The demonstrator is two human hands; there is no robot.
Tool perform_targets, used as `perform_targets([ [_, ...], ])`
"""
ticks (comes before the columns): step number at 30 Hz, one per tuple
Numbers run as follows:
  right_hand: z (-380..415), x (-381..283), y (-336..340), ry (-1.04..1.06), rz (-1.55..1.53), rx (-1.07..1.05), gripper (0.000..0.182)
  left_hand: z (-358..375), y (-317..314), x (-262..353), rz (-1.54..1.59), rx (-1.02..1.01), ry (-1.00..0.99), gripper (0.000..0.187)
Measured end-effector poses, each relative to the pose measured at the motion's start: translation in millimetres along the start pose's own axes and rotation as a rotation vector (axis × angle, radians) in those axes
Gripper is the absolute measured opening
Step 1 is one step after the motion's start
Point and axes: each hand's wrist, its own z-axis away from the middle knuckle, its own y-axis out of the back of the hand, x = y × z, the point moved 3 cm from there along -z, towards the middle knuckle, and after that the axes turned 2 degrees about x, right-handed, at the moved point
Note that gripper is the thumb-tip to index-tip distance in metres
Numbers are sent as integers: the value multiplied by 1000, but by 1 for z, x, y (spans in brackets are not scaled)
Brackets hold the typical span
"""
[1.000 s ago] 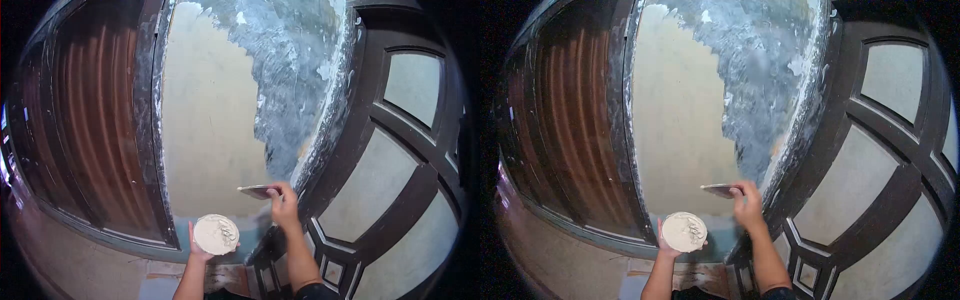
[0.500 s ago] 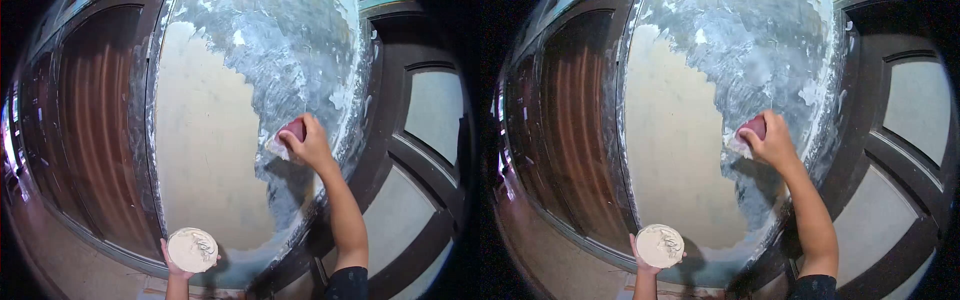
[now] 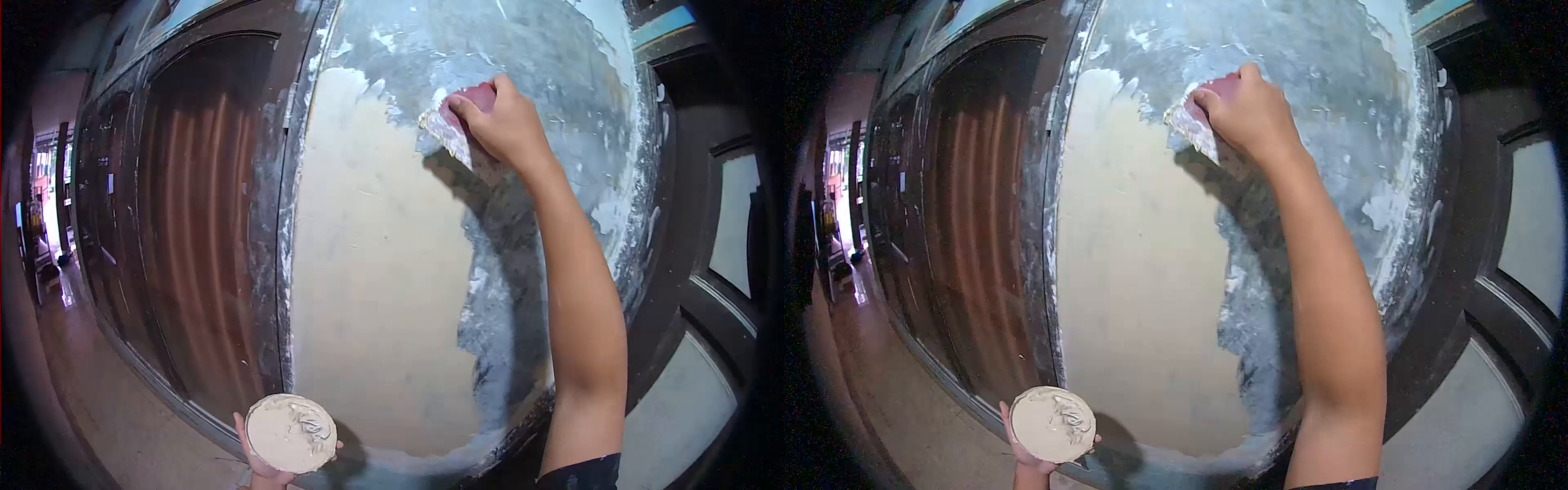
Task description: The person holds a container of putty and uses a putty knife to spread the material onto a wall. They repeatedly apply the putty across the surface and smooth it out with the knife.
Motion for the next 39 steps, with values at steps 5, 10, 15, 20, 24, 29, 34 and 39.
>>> perform_targets([
  [5,-33,-29,-22,10,-17,14,73,18,42,54,-97,84,-110,116],
  [10,-68,-58,-53,-45,-9,0,71,16,57,124,-252,171,-235,112],
  [15,-111,-85,-82,-24,112,11,69,-11,31,167,-384,266,-345,107],
  [20,-137,-98,-98,-5,91,-14,67,-41,4,197,-476,295,-396,101],
  [24,-150,-104,-99,49,211,62,65,-50,-36,194,-448,468,-493,98],
  [29,-158,-94,-99,114,106,92,66,-65,-3,221,-445,359,-419,96],
  [34,-173,-88,-94,169,283,245,65,-73,-12,227,-440,485,-455,94],
  [39,-161,-99,-95,225,98,71,64,-72,1,241,-422,411,-368,95],
])
